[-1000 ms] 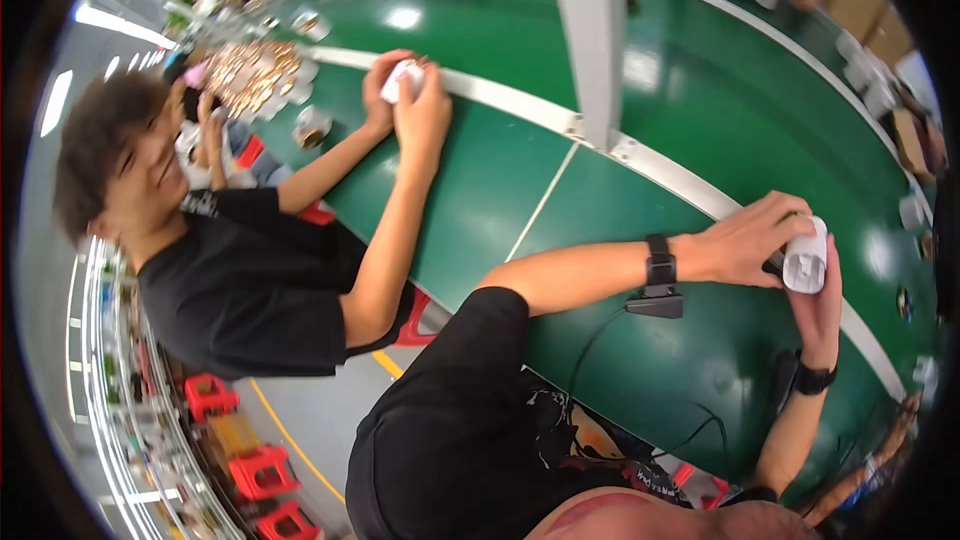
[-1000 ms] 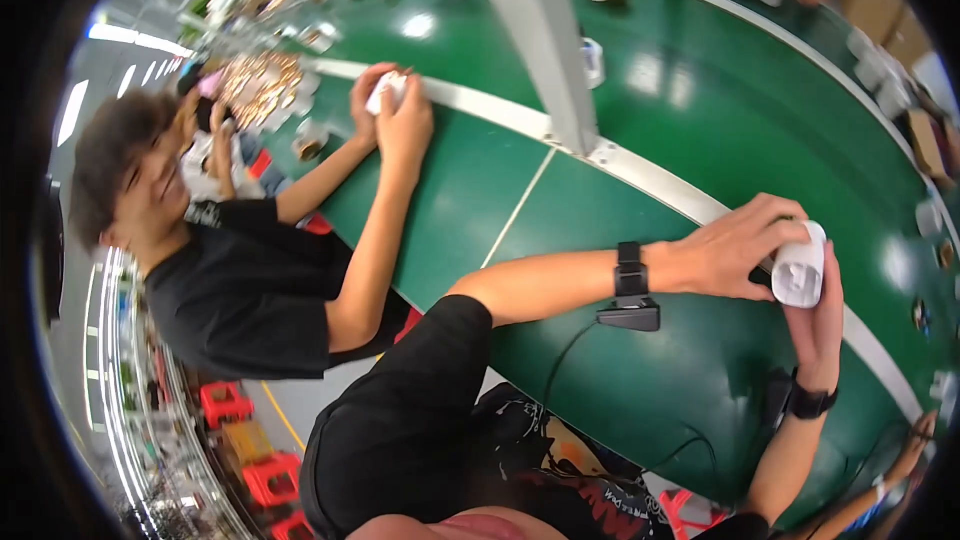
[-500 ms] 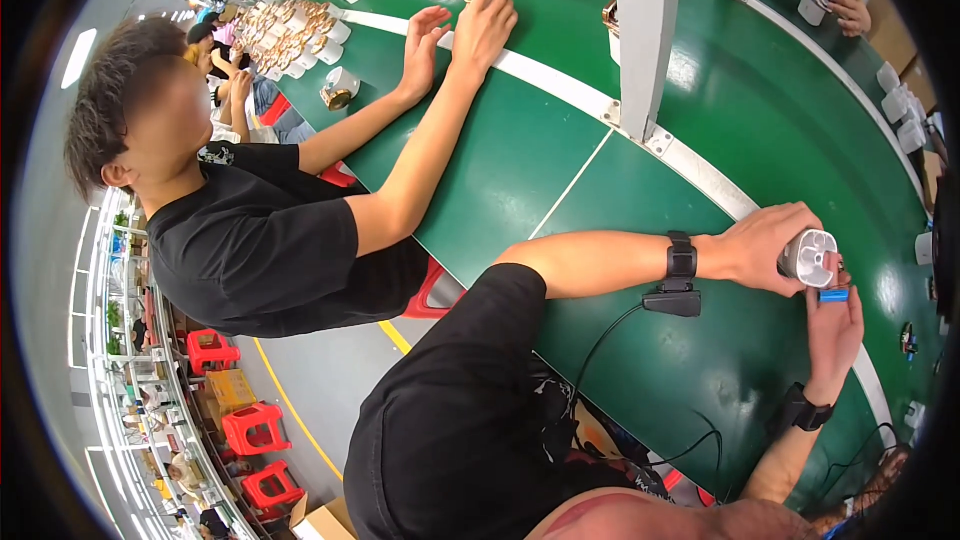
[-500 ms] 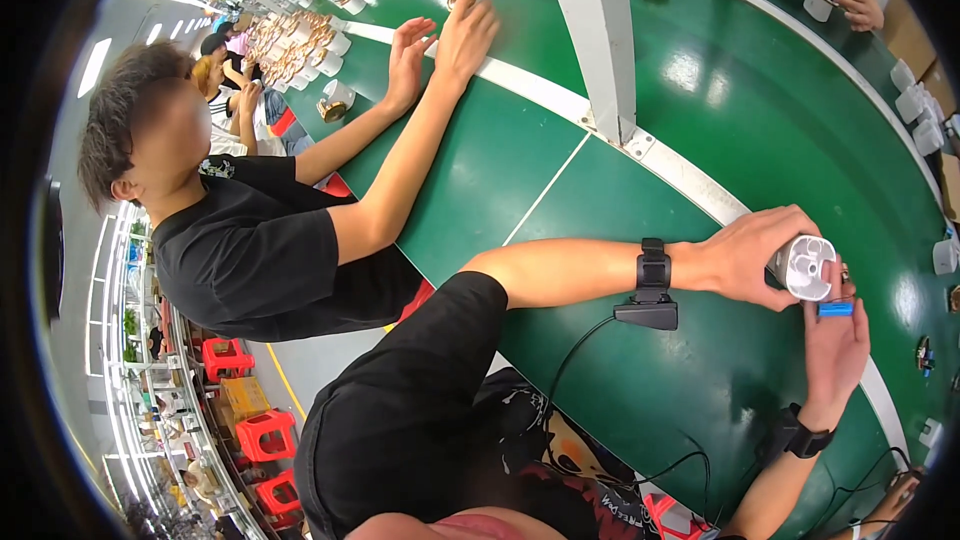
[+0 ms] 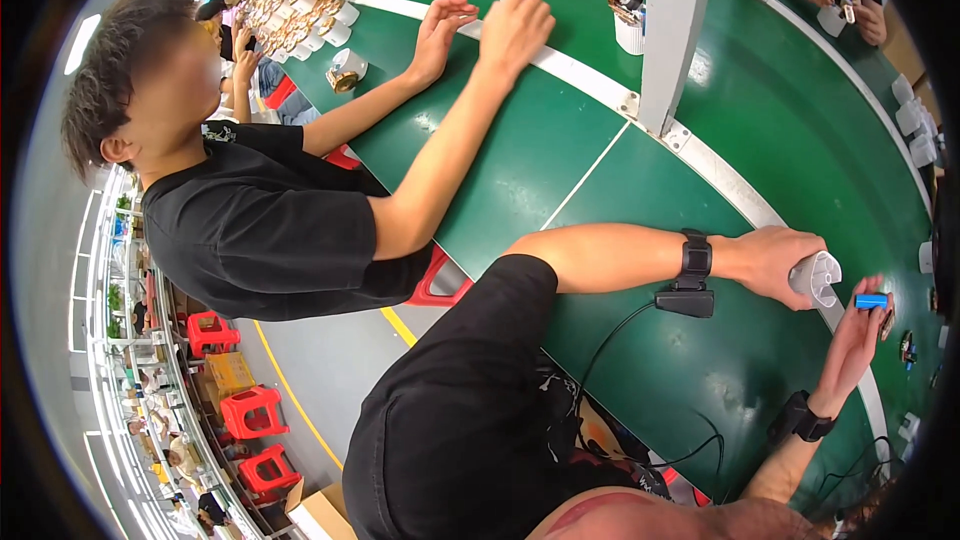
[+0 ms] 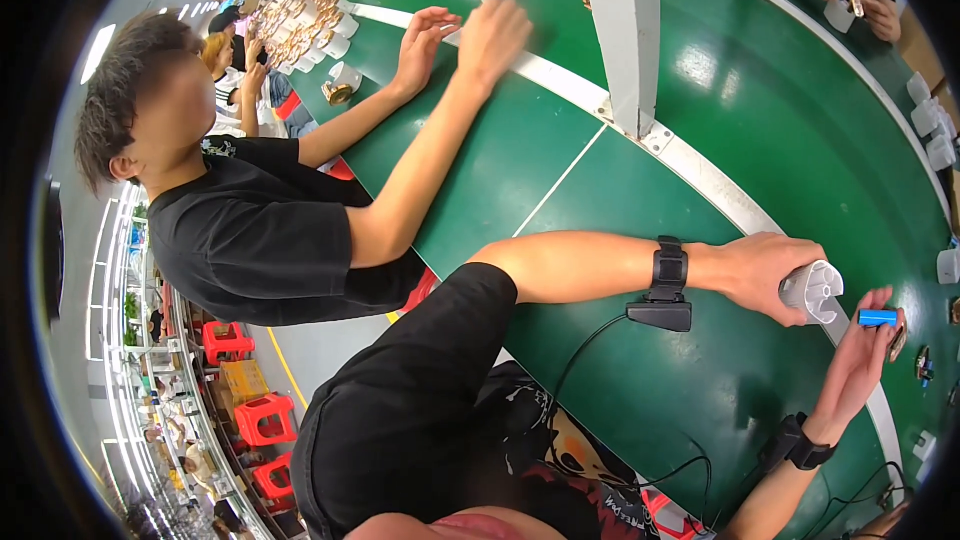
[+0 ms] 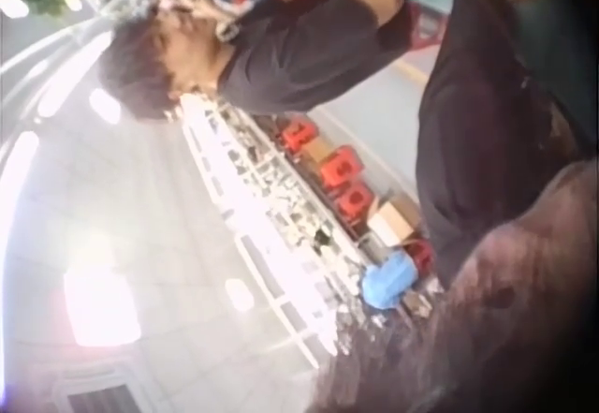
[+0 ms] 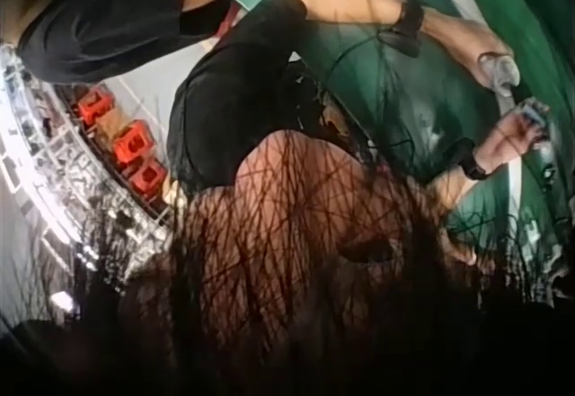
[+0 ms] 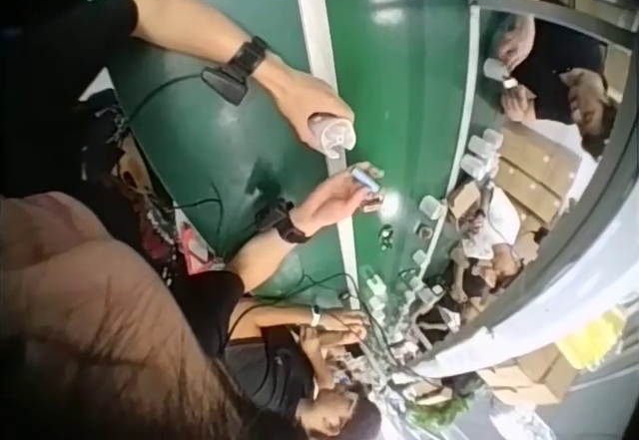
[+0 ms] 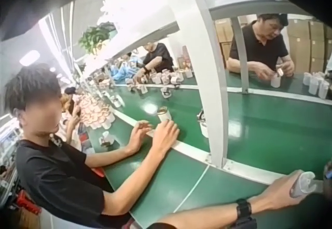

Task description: Assembling small electronic parts into housings on a factory production line.

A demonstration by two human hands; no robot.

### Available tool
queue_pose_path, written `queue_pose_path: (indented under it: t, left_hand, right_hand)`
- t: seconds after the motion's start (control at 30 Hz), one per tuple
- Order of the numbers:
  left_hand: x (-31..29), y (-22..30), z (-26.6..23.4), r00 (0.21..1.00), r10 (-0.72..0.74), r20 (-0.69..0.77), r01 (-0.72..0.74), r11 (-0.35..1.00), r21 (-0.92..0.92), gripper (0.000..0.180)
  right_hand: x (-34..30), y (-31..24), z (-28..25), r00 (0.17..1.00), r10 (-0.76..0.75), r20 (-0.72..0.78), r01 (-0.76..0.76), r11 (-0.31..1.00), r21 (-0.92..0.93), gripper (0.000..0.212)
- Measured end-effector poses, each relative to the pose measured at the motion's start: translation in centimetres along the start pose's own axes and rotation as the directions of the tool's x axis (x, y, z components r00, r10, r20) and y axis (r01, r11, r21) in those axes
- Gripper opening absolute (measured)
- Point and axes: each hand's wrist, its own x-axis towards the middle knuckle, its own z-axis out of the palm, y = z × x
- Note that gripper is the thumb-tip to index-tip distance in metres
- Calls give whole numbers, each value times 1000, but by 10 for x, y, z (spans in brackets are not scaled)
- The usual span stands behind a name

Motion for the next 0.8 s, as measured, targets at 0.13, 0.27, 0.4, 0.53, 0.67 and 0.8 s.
queue_pose_path:
  t: [0.13, 0.27, 0.4, 0.53, 0.67, 0.8]
  left_hand:
    - [-5, 1, -1, 998, -3, 66, 3, 1000, 2, 56]
    - [3, 4, 0, 991, 26, 128, -13, 995, -101, 62]
    - [7, -5, -5, 986, 71, 149, -63, 996, -55, 64]
    - [8, -12, -4, 990, -38, 135, 58, 988, -141, 57]
    - [10, -3, 9, 983, -34, 179, 66, 982, -177, 58]
    - [11, -1, 11, 982, -4, 187, 46, 975, -218, 60]
  right_hand:
    - [-10, 7, -8, 992, -127, 17, 126, 942, -312, 40]
    - [-13, 8, -24, 954, -301, 5, 205, 636, -744, 34]
    - [-31, 25, 50, 913, -384, 136, 253, 274, -928, 19]
    - [-18, 31, 65, 858, -411, 308, 503, 544, -672, 14]
    - [-29, 17, 60, 866, -361, 347, 496, 519, -696, 14]
    - [-31, 7, 60, 834, -362, 415, 538, 368, -759, 11]
